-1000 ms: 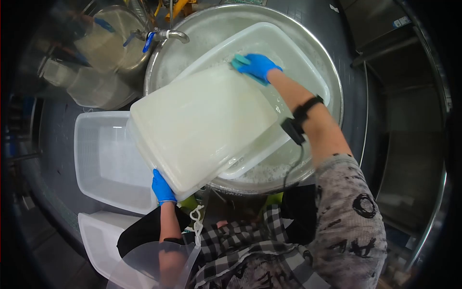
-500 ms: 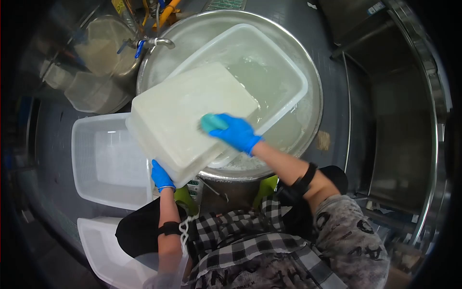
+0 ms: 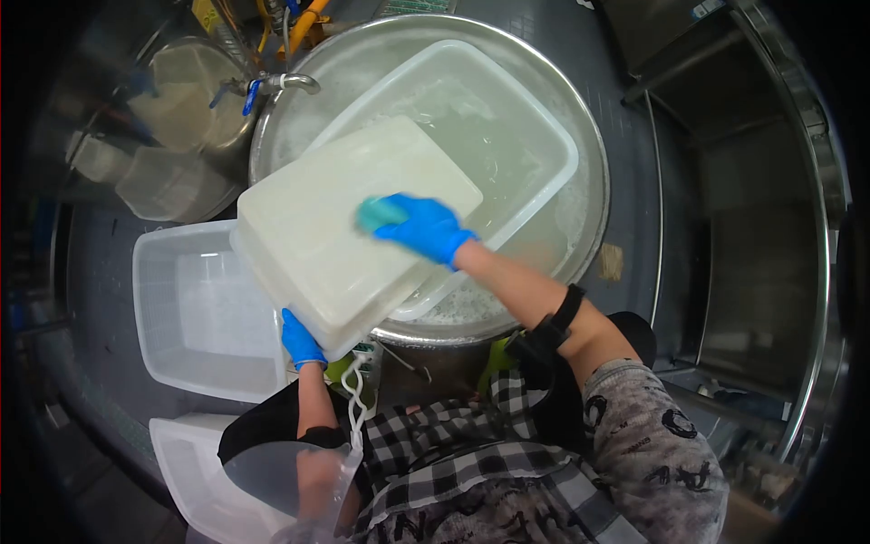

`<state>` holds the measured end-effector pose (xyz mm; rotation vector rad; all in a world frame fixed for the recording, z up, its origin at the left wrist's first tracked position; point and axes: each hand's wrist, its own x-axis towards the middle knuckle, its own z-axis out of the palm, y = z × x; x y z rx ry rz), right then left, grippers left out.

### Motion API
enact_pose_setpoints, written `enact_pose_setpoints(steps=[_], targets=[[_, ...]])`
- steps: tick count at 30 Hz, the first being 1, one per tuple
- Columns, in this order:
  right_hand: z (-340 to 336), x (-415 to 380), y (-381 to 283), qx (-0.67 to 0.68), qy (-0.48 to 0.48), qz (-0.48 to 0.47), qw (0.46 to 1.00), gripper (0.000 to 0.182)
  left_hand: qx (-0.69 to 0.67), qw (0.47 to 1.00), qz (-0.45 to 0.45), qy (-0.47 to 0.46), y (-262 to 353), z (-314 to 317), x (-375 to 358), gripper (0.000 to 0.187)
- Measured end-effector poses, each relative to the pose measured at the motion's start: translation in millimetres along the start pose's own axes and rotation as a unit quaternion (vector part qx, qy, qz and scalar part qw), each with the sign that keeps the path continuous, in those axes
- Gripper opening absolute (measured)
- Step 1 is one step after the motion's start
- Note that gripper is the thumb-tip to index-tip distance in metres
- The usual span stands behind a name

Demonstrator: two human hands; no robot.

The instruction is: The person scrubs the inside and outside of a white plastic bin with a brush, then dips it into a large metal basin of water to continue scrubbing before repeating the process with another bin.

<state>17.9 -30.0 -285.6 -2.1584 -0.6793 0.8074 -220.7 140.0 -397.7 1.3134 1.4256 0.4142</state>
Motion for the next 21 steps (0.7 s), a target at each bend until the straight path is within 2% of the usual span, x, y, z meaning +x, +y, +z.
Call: enact_pose_setpoints(steps=[1,2,3,4,6,8,9,11,13,14,16,19,21], targets=[[7,-2,-19,-0.011,-0.014,-0.071,0.997,0.052,0.002,1.000,0.000,-0.002,-6,0,6,0.054],[7,-3,-35,-0.054,-0.049,-0.069,0.995,0.053,-0.051,0.998,-0.020,-0.018,-16,-2,14,0.054],[5,2,-28,-0.045,-0.044,-0.079,0.995,0.054,-0.103,0.993,-0.042,-0.034,-23,-5,17,0.054],[0,12,-17,-0.036,-0.040,-0.088,0.995,0.054,-0.098,0.994,-0.044,-0.035,-21,-5,16,0.054],[-32,29,33,0.036,0.025,-0.029,0.999,0.055,-0.085,0.994,-0.052,-0.040,-14,-6,11,0.055],[-56,50,103,0.023,0.111,0.079,0.990,0.057,-0.067,0.996,-0.041,-0.032,-6,-1,4,0.055],[-60,53,105,0.023,0.108,0.077,0.991,0.057,-0.047,0.998,-0.030,-0.027,-3,1,3,0.056],[-63,55,109,-0.017,0.131,0.134,0.982,0.059,-0.042,0.998,-0.035,-0.020,-7,2,7,0.056],[-36,53,78,-0.035,0.091,0.029,0.995,0.059,-0.038,0.998,-0.041,-0.015,-9,4,8,0.057],[-27,42,43,0.046,0.055,-0.033,0.997,0.060,-0.056,0.997,-0.056,-0.017,-7,4,6,0.053],[-5,36,2,0.014,-0.008,-0.028,0.999,0.054,-0.072,0.995,-0.064,-0.021,-2,6,4,0.050],[17,24,-37,0.014,-0.031,-0.063,0.997,0.051,-0.034,0.999,-0.021,-0.001,2,8,-1,0.057],[18,3,-48,0.015,-0.033,-0.073,0.997,0.051,-0.037,0.998,-0.055,-0.015,10,9,-4,0.055]])
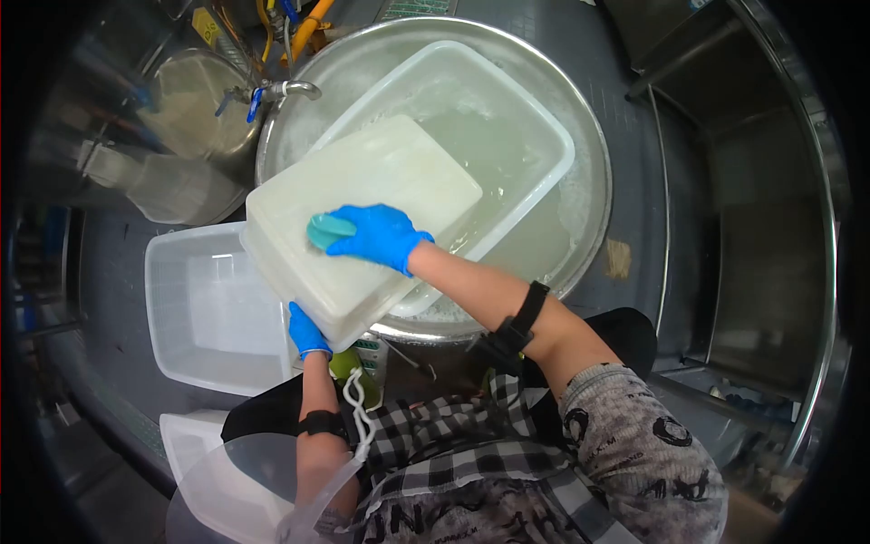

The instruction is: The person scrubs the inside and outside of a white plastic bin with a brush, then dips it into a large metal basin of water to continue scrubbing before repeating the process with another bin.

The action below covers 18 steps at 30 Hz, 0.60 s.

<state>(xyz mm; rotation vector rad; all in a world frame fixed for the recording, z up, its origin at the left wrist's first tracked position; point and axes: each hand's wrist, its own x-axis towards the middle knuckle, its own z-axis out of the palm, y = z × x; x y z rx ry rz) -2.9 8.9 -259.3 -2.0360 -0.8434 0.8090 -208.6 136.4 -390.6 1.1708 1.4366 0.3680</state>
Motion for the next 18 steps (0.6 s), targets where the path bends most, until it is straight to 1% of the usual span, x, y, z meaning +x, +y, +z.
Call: enact_pose_setpoints(steps=[1,3,5,7,9,11,13,14,16,17,18], targets=[[1,-13,-1,-0.007,-0.011,0.005,1.000,0.052,-0.003,1.000,0.003,-0.002,-1,0,1,0.055],[0,-39,5,-0.023,-0.016,0.003,1.000,0.053,-0.077,0.996,-0.024,-0.030,-12,2,9,0.053],[-11,-67,18,0.029,0.014,0.048,0.998,0.054,-0.084,0.995,-0.025,-0.037,-12,5,1,0.052],[-26,-88,40,0.029,0.045,0.075,0.996,0.055,-0.089,0.995,-0.023,-0.044,-3,8,-10,0.050],[-51,-109,49,0.025,0.134,0.034,0.990,0.056,-0.108,0.992,0.025,-0.067,17,15,-25,0.052],[-90,-137,33,0.086,0.210,0.107,0.968,0.055,-0.094,0.992,0.052,-0.072,45,24,-40,0.052],[-120,-153,41,0.094,0.318,0.039,0.943,0.049,-0.079,0.989,0.087,-0.092,77,37,-50,0.051],[-131,-161,43,0.099,0.322,0.033,0.941,0.049,-0.081,0.986,0.100,-0.105,93,47,-53,0.051],[-148,-175,48,0.211,0.400,0.037,0.891,0.044,-0.071,0.977,0.138,-0.145,121,70,-51,0.051],[-155,-178,55,0.218,0.403,0.033,0.888,0.044,-0.063,0.974,0.160,-0.144,144,84,-72,0.051],[-162,-181,62,0.226,0.421,0.020,0.879,0.043,-0.052,0.970,0.175,-0.162,161,97,-89,0.051]])
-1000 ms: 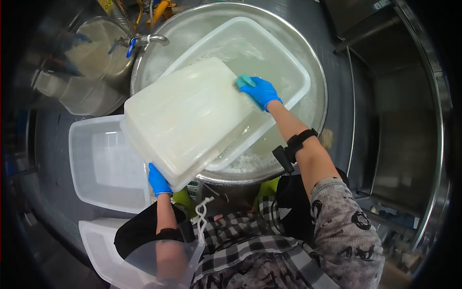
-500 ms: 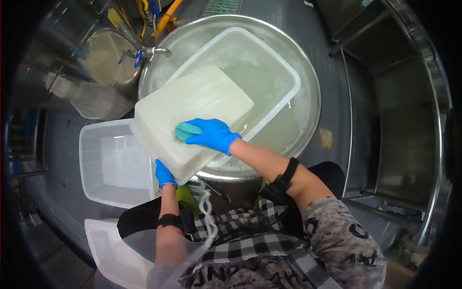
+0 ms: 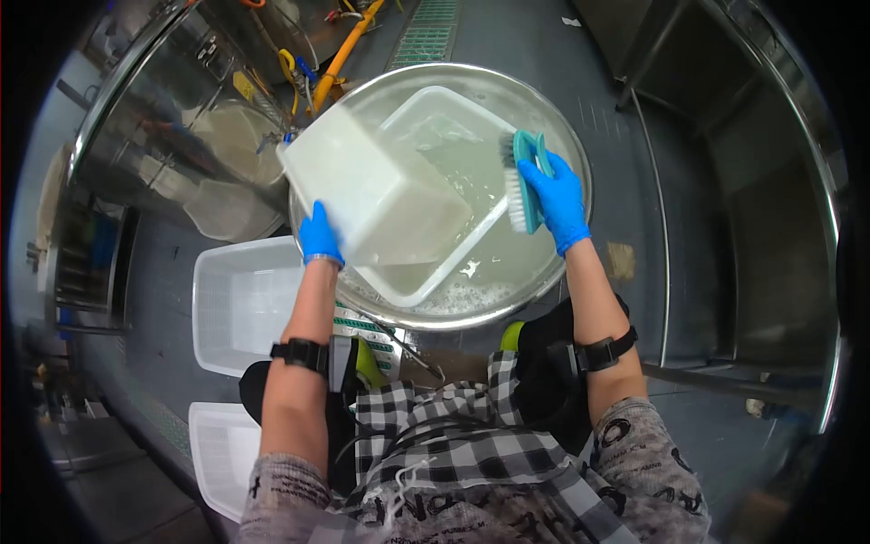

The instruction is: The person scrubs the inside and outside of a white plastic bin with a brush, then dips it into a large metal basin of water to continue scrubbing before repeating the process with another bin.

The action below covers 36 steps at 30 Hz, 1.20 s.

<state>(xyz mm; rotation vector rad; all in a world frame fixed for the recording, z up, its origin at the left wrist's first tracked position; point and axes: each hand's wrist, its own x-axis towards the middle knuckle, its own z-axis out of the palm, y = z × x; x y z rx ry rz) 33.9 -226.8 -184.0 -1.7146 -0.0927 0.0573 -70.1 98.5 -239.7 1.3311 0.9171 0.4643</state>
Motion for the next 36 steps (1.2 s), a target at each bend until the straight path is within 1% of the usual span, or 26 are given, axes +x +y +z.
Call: enact_pose_setpoints(steps=[1,2,3,5,6,8,9,11,12,13,15,16,17,20,21,23,27,29,30,31,33,34,36], targets=[[-5,4,3,0.015,0.018,-0.010,1.000,0.043,0.010,1.000,0.027,-0.007,10,17,4,0.049],[-10,7,6,0.033,0.031,-0.014,0.999,0.044,0.138,0.989,0.048,-0.017,25,30,8,0.047],[-15,9,7,0.039,0.035,-0.012,0.999,0.044,0.189,0.980,0.046,-0.047,46,49,-5,0.046],[-26,14,9,0.039,0.065,0.001,0.997,0.044,0.266,0.951,0.137,-0.082,54,76,-1,0.047],[-30,16,7,0.042,0.067,0.001,0.997,0.044,0.269,0.950,0.139,-0.082,60,87,-1,0.047],[-36,18,2,0.097,0.108,-0.001,0.989,0.044,0.418,0.864,0.261,-0.105,71,105,0,0.048],[-39,19,1,0.101,0.110,0.000,0.989,0.044,0.421,0.862,0.262,-0.106,75,112,9,0.048],[-46,19,0,0.126,0.122,-0.011,0.984,0.044,0.491,0.800,0.301,-0.169,83,121,26,0.050],[-49,18,-2,0.129,0.125,-0.010,0.984,0.044,0.513,0.775,0.332,-0.161,94,125,19,0.049],[-50,18,-6,0.133,0.126,-0.010,0.983,0.044,0.515,0.772,0.333,-0.163,102,127,21,0.049],[-51,17,-11,0.138,0.128,-0.009,0.982,0.043,0.533,0.755,0.320,-0.212,121,127,33,0.047],[-50,16,-13,0.137,0.128,-0.012,0.982,0.044,0.554,0.725,0.352,-0.209,127,126,36,0.043],[-49,16,-13,0.135,0.128,-0.015,0.982,0.044,0.555,0.724,0.352,-0.210,131,127,39,0.043],[-47,20,-10,0.138,0.122,-0.017,0.983,0.044,0.633,0.636,0.404,-0.178,137,129,43,0.037],[-47,20,-10,0.138,0.122,-0.017,0.983,0.044,0.634,0.636,0.403,-0.178,134,130,42,0.037],[-46,20,-10,0.126,0.126,-0.010,0.984,0.045,0.595,0.645,0.460,-0.136,127,129,40,0.037],[-46,22,-6,0.124,0.123,-0.016,0.984,0.044,0.583,0.633,0.484,-0.154,117,119,33,0.033],[-46,22,-8,0.130,0.112,-0.008,0.985,0.045,0.534,0.608,0.550,-0.208,105,101,45,0.027],[-46,22,-7,0.129,0.112,-0.007,0.985,0.045,0.511,0.600,0.566,-0.245,99,93,48,0.017],[-45,23,-5,0.126,0.108,-0.010,0.986,0.045,0.510,0.600,0.565,-0.246,95,84,50,0.017],[-43,24,-4,0.121,0.101,-0.014,0.987,0.045,0.518,0.543,0.579,-0.318,85,65,53,0.010],[-42,23,-4,0.110,0.099,-0.017,0.989,0.045,0.512,0.532,0.589,-0.327,79,58,52,0.013],[-39,23,-4,0.099,0.093,-0.020,0.991,0.045,0.521,0.527,0.580,-0.338,67,44,51,0.013]])
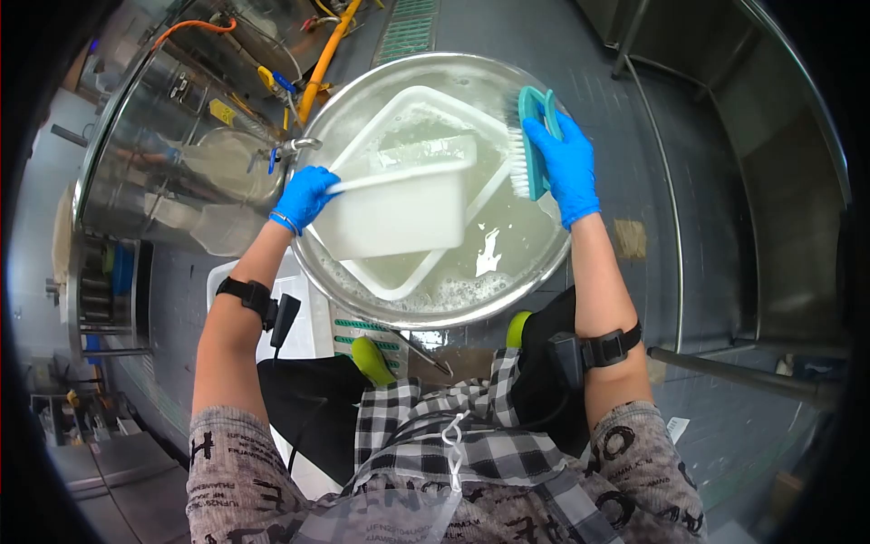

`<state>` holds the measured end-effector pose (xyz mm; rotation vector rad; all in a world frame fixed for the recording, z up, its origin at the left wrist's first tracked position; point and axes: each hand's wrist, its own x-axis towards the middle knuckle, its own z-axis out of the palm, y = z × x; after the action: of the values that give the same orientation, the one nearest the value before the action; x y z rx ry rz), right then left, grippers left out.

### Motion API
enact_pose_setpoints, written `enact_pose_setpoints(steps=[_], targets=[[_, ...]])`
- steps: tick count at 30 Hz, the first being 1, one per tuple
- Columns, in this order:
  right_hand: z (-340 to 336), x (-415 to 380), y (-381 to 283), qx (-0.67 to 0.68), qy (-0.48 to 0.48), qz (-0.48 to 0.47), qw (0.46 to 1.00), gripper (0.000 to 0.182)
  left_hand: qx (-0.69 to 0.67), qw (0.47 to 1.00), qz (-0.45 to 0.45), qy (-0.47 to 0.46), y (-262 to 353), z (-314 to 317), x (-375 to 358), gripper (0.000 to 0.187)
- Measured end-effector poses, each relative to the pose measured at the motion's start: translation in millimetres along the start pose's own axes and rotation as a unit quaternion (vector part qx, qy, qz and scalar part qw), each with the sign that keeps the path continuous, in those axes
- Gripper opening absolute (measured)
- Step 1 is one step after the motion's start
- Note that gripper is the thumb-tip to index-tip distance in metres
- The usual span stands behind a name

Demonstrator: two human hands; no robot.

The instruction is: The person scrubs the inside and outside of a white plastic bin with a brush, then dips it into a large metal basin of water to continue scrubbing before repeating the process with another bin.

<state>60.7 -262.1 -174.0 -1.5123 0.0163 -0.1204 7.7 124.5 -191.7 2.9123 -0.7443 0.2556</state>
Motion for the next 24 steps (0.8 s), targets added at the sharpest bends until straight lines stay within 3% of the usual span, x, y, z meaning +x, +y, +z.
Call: enact_pose_setpoints(steps=[7,10,14,16,17,19,24], targets=[[10,-7,-9,-0.038,-0.025,0.024,0.999,0.043,0.019,0.997,-0.052,-0.046,-6,22,-58,0.019],[15,-6,-6,-0.043,-0.041,0.032,0.998,0.043,0.121,0.977,-0.161,-0.072,-14,33,-77,0.035],[20,-3,2,-0.044,-0.051,0.025,0.997,0.042,0.168,0.964,-0.205,-0.022,-11,53,-85,0.036],[23,-2,2,-0.041,-0.053,0.029,0.997,0.043,0.186,0.916,-0.349,-0.064,5,55,-76,0.046],[24,-2,3,-0.037,-0.054,0.033,0.997,0.043,0.185,0.916,-0.350,-0.066,0,65,-79,0.046],[25,-1,5,-0.047,-0.060,0.034,0.997,0.043,0.086,0.907,-0.411,-0.031,-13,96,-87,0.054],[29,-3,5,-0.047,-0.072,0.041,0.995,0.043,-0.074,0.892,-0.446,-0.005,-23,134,-93,0.055]])
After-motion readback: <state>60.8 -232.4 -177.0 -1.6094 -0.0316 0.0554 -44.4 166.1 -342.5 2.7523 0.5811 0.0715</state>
